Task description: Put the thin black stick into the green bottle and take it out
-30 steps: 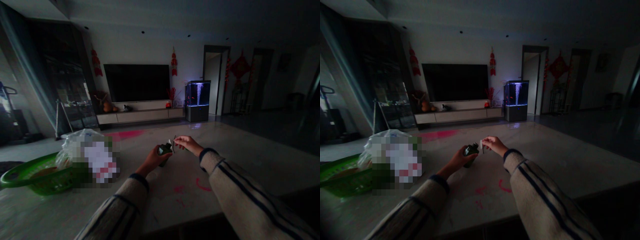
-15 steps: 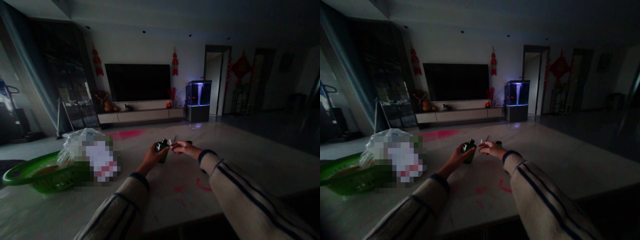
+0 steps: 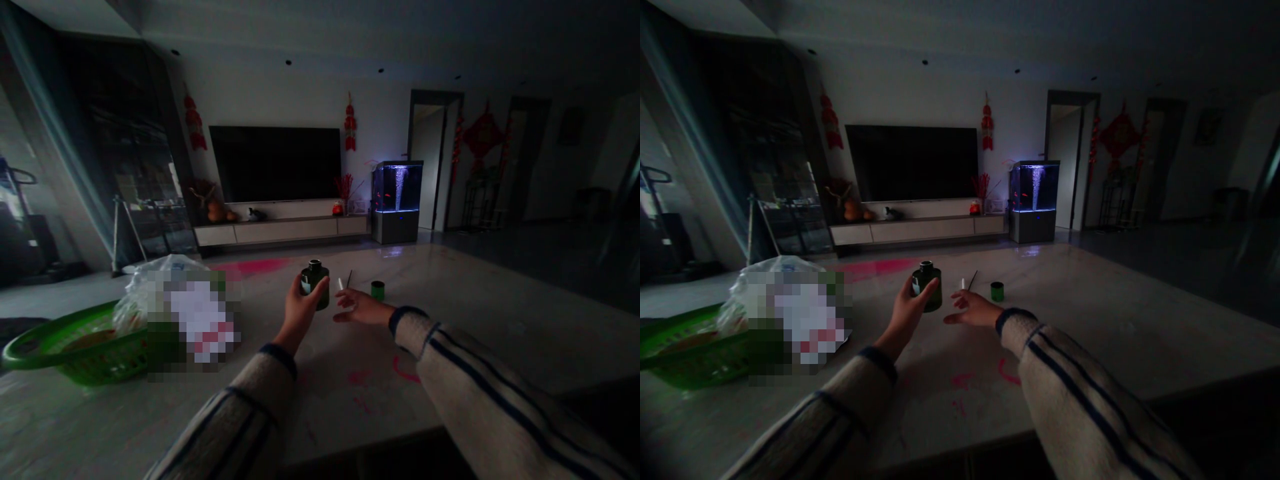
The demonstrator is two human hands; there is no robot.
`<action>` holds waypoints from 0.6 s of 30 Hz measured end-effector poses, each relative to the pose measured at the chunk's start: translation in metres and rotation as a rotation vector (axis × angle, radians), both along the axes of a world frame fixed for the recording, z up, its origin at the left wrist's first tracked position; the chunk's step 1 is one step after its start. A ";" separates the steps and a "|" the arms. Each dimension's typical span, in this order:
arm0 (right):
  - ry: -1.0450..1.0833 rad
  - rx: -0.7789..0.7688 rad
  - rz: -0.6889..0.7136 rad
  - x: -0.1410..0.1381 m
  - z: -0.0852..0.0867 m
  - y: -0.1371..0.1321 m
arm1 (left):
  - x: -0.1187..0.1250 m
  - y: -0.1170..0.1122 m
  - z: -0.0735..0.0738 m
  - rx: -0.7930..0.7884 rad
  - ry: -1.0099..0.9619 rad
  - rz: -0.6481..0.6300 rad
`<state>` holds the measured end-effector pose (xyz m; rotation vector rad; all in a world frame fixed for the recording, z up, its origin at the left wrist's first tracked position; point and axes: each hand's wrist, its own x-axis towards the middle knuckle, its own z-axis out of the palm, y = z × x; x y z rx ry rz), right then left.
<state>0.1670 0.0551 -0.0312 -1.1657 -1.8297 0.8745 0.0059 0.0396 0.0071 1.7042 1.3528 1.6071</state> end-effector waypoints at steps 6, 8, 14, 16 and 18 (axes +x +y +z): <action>0.036 0.042 0.090 -0.001 -0.001 0.000 | 0.005 0.002 -0.005 0.026 -0.063 -0.115; 0.072 0.045 0.131 -0.003 0.001 -0.001 | 0.007 0.001 -0.006 -0.007 -0.079 -0.125; 0.103 0.062 0.159 -0.010 0.006 -0.009 | 0.014 -0.005 -0.009 -0.103 -0.070 -0.078; 0.086 0.089 0.139 -0.012 0.006 -0.011 | 0.016 -0.006 -0.011 -0.111 -0.060 -0.082; 0.080 0.108 0.121 -0.012 0.003 -0.011 | 0.018 -0.005 -0.014 -0.107 -0.048 -0.107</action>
